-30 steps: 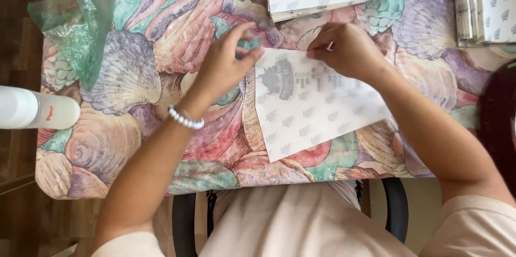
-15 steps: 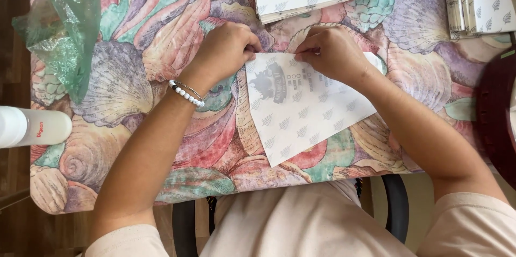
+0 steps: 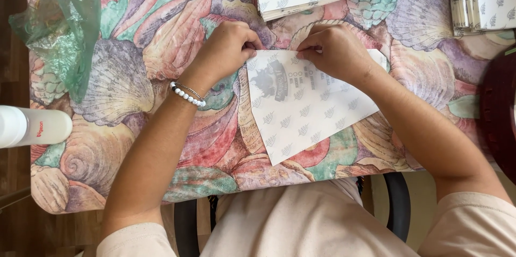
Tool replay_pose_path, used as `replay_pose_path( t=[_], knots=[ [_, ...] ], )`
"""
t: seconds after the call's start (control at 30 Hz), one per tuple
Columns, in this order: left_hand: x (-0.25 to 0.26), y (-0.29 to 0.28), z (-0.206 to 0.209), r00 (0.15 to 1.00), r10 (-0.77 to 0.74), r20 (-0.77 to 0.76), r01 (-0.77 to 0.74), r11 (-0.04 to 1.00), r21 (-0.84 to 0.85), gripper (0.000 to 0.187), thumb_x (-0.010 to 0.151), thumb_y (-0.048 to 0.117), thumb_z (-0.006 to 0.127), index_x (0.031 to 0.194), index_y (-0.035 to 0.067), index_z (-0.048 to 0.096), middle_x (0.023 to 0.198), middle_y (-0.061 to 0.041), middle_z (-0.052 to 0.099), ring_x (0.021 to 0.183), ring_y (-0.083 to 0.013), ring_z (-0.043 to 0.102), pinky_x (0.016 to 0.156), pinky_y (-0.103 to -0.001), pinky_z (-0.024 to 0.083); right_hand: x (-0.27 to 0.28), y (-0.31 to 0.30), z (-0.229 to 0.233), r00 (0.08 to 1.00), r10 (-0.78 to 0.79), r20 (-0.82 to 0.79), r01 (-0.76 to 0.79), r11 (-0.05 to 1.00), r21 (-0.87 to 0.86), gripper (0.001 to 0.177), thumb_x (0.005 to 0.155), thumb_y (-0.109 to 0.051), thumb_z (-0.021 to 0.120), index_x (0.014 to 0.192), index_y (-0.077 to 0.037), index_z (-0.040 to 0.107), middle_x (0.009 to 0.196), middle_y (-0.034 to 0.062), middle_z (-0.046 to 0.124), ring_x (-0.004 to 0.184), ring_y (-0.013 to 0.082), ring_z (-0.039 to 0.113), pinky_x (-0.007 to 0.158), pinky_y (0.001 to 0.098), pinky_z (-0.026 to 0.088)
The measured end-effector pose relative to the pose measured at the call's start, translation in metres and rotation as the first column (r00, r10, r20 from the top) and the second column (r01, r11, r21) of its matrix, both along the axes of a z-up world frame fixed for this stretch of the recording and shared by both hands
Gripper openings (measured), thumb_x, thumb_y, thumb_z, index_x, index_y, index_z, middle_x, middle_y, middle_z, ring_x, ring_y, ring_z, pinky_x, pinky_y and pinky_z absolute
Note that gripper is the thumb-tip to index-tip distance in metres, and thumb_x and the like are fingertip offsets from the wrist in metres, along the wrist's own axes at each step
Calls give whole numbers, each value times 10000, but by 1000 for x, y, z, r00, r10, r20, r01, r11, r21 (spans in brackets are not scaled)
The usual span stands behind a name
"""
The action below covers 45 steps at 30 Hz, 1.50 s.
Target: The person is manually folding printed paper sheets into a specific triangular shape on a table.
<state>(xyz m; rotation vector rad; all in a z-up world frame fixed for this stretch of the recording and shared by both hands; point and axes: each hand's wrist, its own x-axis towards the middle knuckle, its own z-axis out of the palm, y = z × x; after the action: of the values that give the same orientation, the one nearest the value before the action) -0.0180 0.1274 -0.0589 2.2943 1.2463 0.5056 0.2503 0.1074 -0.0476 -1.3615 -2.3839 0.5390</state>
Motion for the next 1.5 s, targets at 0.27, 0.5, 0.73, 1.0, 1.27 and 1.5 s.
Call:
replay_pose_path(
  t=[0.27,0.5,0.73,1.0,1.27,1.5],
  knots=[
    [0,2,-2,1000,-9,15,8,1000,19,131,807,29,785,873,143,796,769,-70,671,773,-272,708,739,-392,586,0,1,1,1000,-1,19,1,1000,0,121,875,-94,789,993,-97,814,893,68,730,815,254,725,691,374,567],
    [1,1,-2,1000,1,21,-1,1000,21,136,810,14,774,864,136,794,758,-51,668,753,-236,706,720,-355,584,0,0,1,1000,-14,18,14,1000,-10,122,881,-100,791,1001,-95,816,891,69,731,814,249,727,694,369,567],
    [-4,-10,-6,996,-65,55,60,994,94,100,842,3,746,878,96,751,807,-83,666,832,-298,713,791,-412,582,2,3,0,975,21,219,-34,998,58,91,939,-135,736,989,-137,812,887,30,735,830,248,736,696,370,580],
    [-6,-21,-5,973,-221,67,189,930,315,70,923,-5,741,992,-13,727,960,-112,688,818,-215,694,745,-283,627,-7,8,34,872,178,456,-144,984,-109,201,1015,-114,586,1031,-90,785,990,58,775,797,270,733,675,417,635],
    [-14,-22,-2,948,-298,-106,315,849,424,228,918,-78,709,1142,-53,744,930,-115,661,765,-238,661,621,-307,614,-3,7,35,779,298,551,-322,945,-56,240,984,-95,588,1155,-125,754,1027,32,744,749,272,747,588,411,642],
    [-19,-19,-13,945,-297,-136,324,797,510,154,1023,20,602,978,65,743,847,-15,596,842,-191,674,758,-307,584,-6,-9,54,786,322,527,-432,897,97,138,918,-59,652,1026,-75,736,817,56,690,829,244,735,723,372,633]
  ],
)
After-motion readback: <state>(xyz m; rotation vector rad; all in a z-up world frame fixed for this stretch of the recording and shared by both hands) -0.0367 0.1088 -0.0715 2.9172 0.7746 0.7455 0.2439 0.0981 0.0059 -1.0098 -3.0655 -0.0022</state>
